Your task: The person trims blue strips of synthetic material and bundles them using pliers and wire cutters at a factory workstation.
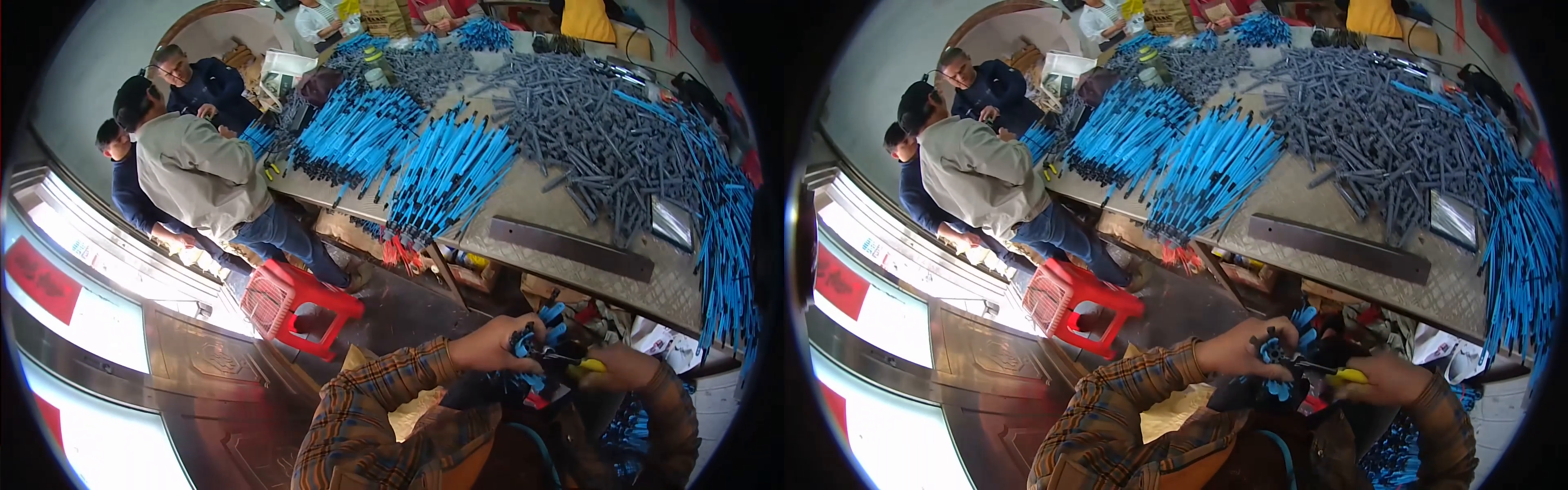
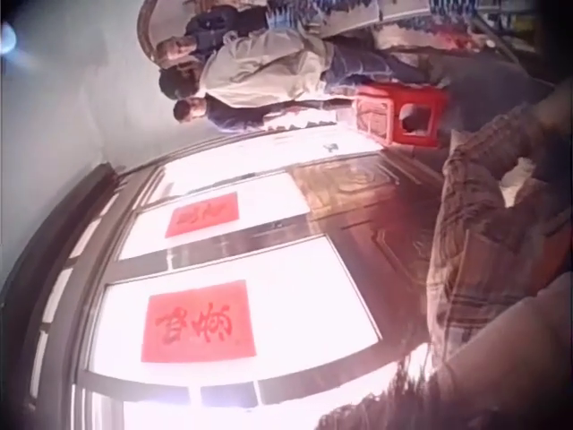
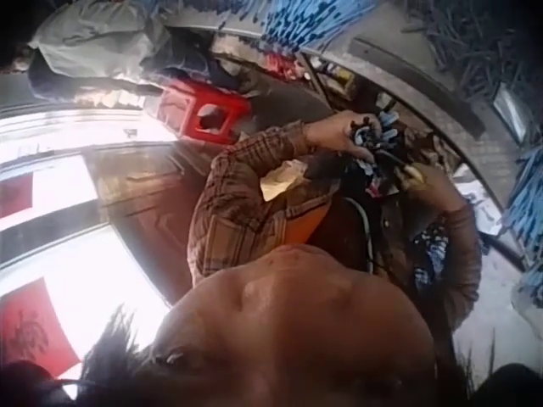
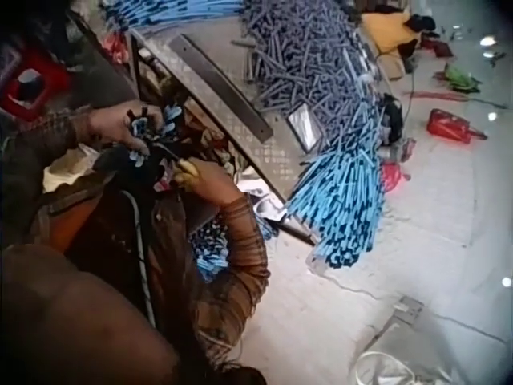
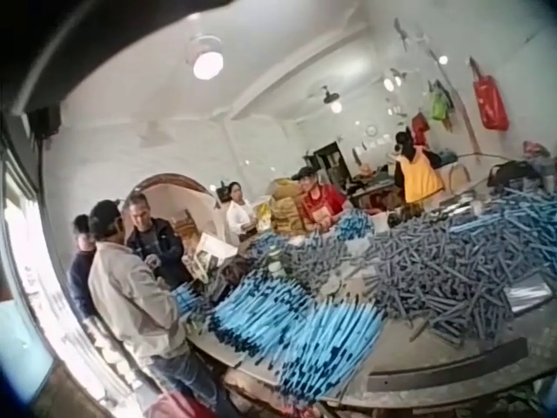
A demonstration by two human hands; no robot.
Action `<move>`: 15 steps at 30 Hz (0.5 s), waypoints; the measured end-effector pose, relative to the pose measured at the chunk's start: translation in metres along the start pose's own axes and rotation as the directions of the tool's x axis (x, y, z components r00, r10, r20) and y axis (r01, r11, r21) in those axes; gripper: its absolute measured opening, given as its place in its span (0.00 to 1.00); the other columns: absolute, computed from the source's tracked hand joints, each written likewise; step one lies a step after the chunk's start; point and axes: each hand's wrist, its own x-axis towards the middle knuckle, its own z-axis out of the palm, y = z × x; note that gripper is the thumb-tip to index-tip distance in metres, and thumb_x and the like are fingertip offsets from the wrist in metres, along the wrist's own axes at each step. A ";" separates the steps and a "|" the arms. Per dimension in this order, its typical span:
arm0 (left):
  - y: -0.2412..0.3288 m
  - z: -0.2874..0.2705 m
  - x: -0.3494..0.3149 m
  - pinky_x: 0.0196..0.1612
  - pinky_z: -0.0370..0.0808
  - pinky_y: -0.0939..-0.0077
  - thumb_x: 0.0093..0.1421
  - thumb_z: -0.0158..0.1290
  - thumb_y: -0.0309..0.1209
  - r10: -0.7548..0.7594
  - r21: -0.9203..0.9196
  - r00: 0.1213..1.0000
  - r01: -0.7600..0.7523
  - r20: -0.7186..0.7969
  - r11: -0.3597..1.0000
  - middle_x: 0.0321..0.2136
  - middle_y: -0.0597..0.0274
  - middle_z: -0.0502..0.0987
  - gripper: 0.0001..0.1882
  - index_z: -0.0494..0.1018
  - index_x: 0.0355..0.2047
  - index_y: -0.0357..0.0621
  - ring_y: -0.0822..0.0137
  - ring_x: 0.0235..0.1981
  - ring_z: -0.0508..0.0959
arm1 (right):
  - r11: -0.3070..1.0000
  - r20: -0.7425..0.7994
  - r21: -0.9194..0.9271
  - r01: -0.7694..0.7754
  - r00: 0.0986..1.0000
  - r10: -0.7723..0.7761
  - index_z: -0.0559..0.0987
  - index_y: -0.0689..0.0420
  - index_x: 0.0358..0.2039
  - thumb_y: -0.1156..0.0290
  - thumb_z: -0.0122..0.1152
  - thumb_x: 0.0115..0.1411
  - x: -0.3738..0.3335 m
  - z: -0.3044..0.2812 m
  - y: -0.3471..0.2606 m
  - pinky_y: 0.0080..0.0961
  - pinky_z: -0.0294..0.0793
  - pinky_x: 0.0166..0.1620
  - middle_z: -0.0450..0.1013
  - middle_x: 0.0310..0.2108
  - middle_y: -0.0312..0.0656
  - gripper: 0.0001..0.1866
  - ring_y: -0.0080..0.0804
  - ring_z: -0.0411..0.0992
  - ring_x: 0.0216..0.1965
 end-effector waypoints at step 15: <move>-0.008 -0.005 0.003 0.35 0.70 0.74 0.44 0.62 0.31 0.040 -0.103 0.993 -0.029 0.112 0.994 0.31 0.57 0.74 0.21 0.70 0.39 0.39 0.65 0.31 0.74 | 0.739 -0.212 -0.624 0.252 0.856 -0.471 0.65 0.60 0.48 0.64 0.55 0.56 0.004 0.018 -0.008 0.23 0.71 0.35 0.70 0.30 0.42 0.22 0.27 0.72 0.32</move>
